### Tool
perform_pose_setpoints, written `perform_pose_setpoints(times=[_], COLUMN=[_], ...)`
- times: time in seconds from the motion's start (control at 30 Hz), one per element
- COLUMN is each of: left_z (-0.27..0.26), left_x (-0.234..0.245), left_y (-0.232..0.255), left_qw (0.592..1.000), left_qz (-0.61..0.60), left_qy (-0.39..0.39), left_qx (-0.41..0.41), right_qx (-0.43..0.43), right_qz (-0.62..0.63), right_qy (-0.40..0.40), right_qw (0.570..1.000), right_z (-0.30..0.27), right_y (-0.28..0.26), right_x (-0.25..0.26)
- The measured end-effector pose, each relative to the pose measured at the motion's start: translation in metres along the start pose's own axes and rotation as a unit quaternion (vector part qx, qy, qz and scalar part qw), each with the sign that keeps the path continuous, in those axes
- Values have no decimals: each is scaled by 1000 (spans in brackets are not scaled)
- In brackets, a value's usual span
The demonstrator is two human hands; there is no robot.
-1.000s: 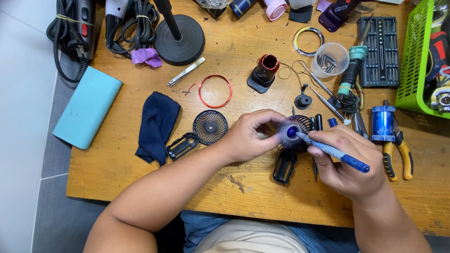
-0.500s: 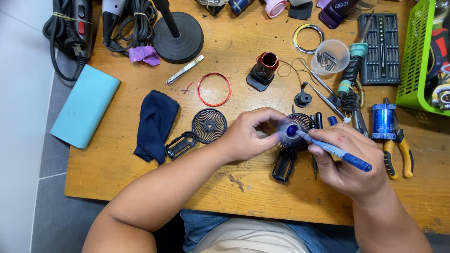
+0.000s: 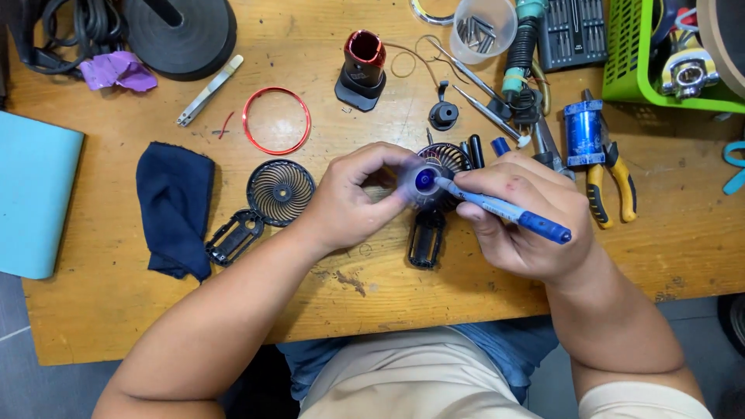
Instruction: Repairing and cleaning a small portable fan by marking components and wiping parts with a cloth
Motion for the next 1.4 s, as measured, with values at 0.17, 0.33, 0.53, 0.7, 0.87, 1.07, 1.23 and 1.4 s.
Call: perform_pose_setpoints(times=[0.17,0.33,0.53,0.7,0.87,1.07,1.23,1.4], left_z=[0,-1,-1,-1,-1,0,0,-1], left_x=[-1,0,-1,0,1,0,0,-1], left_y=[-1,0,0,2,2,-1,0,-2], left_qw=[1000,1000,1000,1000,1000,1000,1000,1000], left_qz=[4,-4,-5,-10,-8,2,10,-5], left_qy=[3,-4,2,-8,-10,6,11,3], left_qx=[0,5,14,13,6,-1,-9,2], right_qx=[10,10,11,11,6,16,8,2], right_qz=[7,13,4,6,10,6,3,-9], right_qy=[-1,-7,-5,-9,-6,-3,-8,-11], right_qw=[1000,1000,1000,1000,1000,1000,1000,1000], right_z=[1,3,3,3,3,4,1,2], right_y=[0,-1,-1,0,-1,-2,-1,-3], right_x=[-1,-1,-2,-2,-1,-2,-3,-3])
Point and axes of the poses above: each hand's wrist, its own z-axis towards the middle knuckle, its own x-axis out of the back of the hand, y = z × x, the point moved 1 cm from there along z, towards the middle knuckle, and after that the axes turned 14 degrees about x, right-handed, at the moved point
